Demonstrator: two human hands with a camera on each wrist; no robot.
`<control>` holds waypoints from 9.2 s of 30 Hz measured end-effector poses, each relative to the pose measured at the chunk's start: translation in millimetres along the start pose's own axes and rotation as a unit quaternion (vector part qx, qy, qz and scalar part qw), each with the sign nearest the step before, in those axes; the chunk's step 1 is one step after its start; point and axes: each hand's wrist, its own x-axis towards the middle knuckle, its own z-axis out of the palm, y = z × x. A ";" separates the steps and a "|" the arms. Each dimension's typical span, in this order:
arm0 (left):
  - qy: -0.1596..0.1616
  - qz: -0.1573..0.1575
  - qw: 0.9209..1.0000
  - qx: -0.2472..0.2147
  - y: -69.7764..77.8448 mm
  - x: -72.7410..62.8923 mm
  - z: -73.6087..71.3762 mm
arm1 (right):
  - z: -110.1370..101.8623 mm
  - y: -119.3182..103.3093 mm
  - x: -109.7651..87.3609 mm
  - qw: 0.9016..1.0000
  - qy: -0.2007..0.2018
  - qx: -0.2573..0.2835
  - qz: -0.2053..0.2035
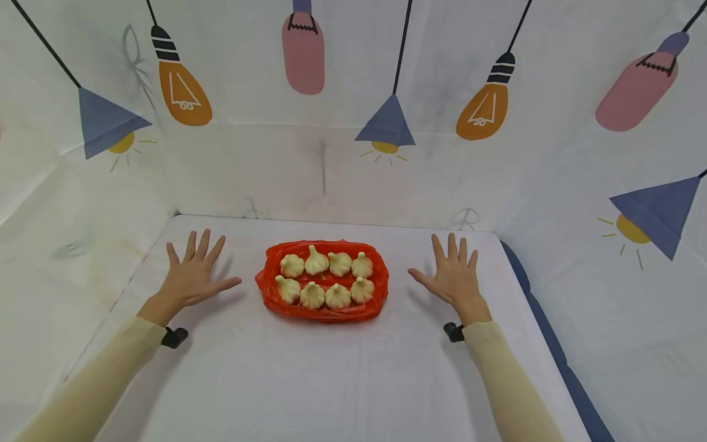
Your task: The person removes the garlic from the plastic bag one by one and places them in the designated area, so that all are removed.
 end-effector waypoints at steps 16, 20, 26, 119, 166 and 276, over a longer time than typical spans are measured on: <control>0.025 -0.003 0.987 -0.159 51.2 0.1 27.4 | -9.6 -43.5 4.8 0.997 0.000 0.082 -0.011; 0.026 0.006 0.977 -0.212 67.5 -0.7 35.2 | -13.2 -60.2 5.8 0.995 -0.003 0.098 -0.030; 0.032 0.032 0.956 -0.290 86.0 1.7 45.0 | -14.4 -84.4 7.4 0.993 -0.008 0.103 -0.055; -0.041 0.043 0.887 -0.458 96.0 7.1 66.9 | 50.9 -266.2 40.9 0.919 -0.260 0.159 -0.249; -0.033 0.017 0.880 -0.474 100.4 4.3 68.7 | 25.0 -225.2 27.7 0.908 -0.155 0.307 -0.239; -0.034 -0.010 0.878 -0.477 109.2 2.7 72.2 | 71.8 -13.7 29.9 0.934 0.067 0.345 0.070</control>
